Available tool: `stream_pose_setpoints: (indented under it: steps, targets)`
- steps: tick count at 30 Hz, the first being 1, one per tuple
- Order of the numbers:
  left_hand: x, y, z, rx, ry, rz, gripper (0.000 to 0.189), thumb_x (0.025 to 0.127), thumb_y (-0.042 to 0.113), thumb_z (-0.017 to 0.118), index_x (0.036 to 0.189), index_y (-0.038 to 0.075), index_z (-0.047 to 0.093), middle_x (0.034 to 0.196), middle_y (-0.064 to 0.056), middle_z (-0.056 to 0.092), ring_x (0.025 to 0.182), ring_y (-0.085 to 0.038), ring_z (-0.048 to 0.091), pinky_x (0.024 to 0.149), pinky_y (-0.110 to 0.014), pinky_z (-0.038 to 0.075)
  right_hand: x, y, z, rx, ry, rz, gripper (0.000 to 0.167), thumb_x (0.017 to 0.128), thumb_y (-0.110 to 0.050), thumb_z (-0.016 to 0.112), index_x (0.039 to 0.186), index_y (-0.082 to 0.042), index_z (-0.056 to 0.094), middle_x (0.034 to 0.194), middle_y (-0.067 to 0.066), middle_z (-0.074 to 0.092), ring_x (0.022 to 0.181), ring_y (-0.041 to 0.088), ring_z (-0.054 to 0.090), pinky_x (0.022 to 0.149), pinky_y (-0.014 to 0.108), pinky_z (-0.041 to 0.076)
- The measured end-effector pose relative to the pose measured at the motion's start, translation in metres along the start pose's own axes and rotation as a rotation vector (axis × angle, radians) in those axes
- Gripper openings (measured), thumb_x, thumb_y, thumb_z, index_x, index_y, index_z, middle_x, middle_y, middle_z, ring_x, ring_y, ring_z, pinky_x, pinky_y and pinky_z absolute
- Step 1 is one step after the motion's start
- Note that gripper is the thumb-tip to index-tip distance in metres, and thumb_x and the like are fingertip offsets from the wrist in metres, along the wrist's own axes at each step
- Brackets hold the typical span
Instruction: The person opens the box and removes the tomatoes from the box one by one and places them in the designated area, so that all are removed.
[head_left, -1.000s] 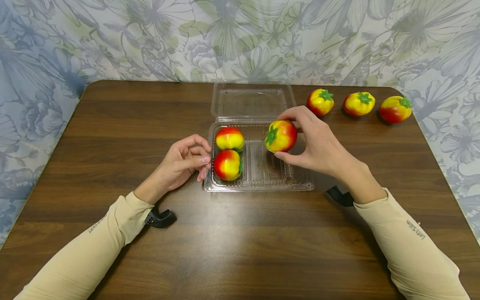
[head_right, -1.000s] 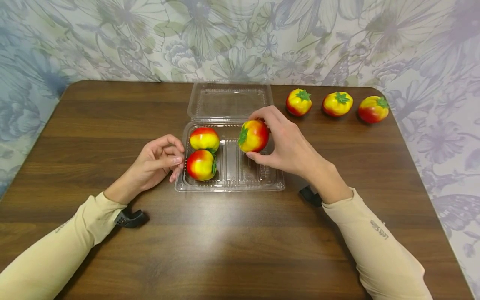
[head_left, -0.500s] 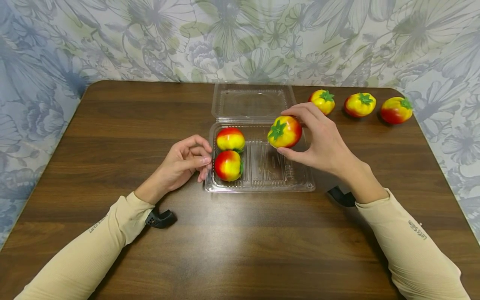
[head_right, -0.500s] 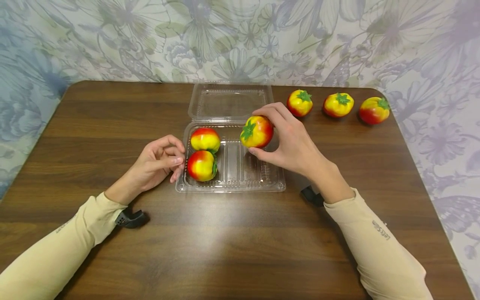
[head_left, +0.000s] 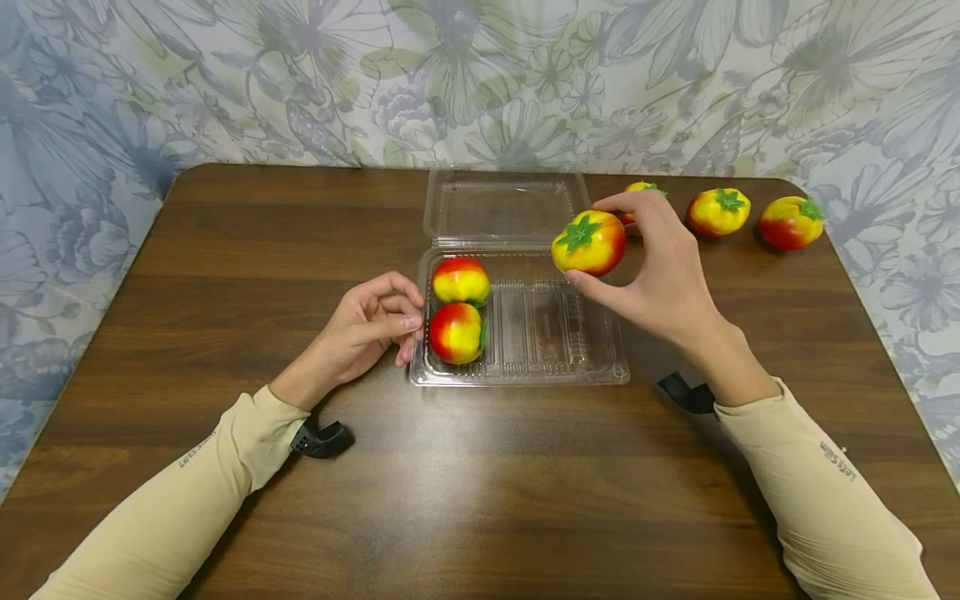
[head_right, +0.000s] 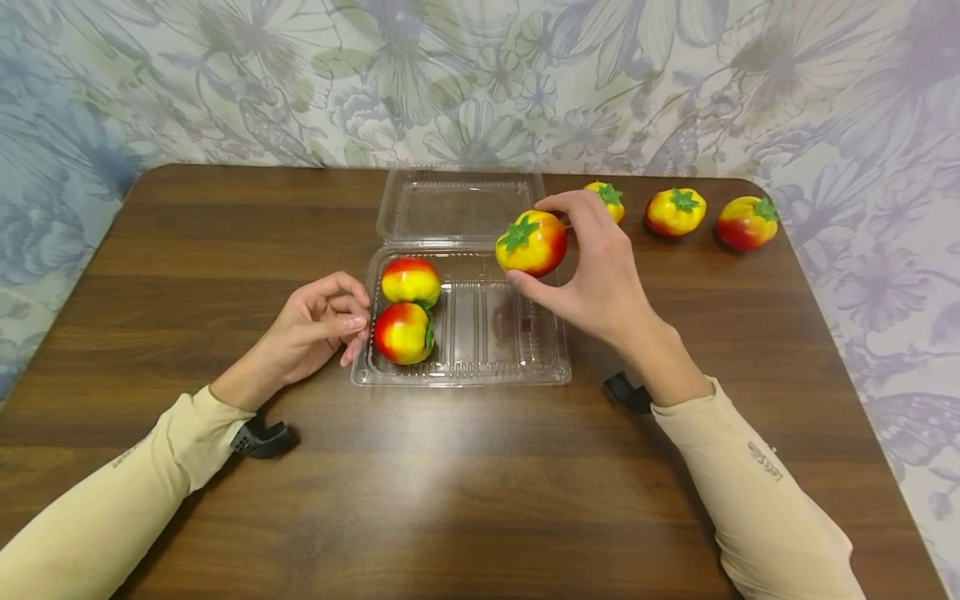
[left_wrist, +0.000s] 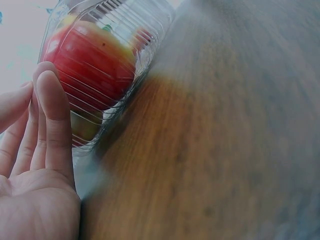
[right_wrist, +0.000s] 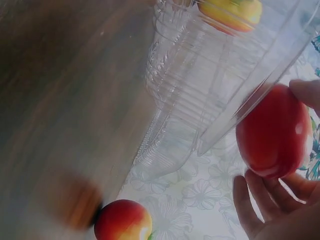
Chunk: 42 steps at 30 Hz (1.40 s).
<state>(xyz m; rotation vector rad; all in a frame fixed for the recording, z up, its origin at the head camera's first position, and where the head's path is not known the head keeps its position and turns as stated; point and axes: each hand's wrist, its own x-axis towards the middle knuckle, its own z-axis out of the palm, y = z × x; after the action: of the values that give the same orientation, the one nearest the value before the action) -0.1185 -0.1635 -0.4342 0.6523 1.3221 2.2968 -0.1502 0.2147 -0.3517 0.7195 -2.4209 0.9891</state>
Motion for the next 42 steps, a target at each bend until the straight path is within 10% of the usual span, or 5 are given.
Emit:
stream_pose_setpoints:
  steps: [19,42]
  targets:
    - [0.000,-0.001,-0.001,0.004,-0.002,-0.001,0.025,0.100,-0.019,0.050,0.116,-0.001,0.058,0.086,-0.015,0.073,0.057,-0.024,0.063,0.051,-0.029,0.056,-0.018,0.025,-0.022,-0.118,0.203,0.192,0.070,0.075,-0.026,0.092,0.133,-0.001,0.063,0.129,0.018,0.065,0.115,0.033,0.060,0.099,0.028,0.043]
    - [0.000,-0.004,-0.003,0.009,-0.004,-0.002,0.025,0.099,-0.020,0.049,0.116,-0.003,0.057,0.086,-0.015,0.072,0.057,-0.023,0.063,0.051,-0.029,0.056,-0.025,0.053,-0.022,-0.211,0.117,0.326,0.064,0.081,-0.032,0.087,0.124,0.007,0.061,0.121,0.026,0.061,0.115,0.041,0.054,0.099,0.053,0.041]
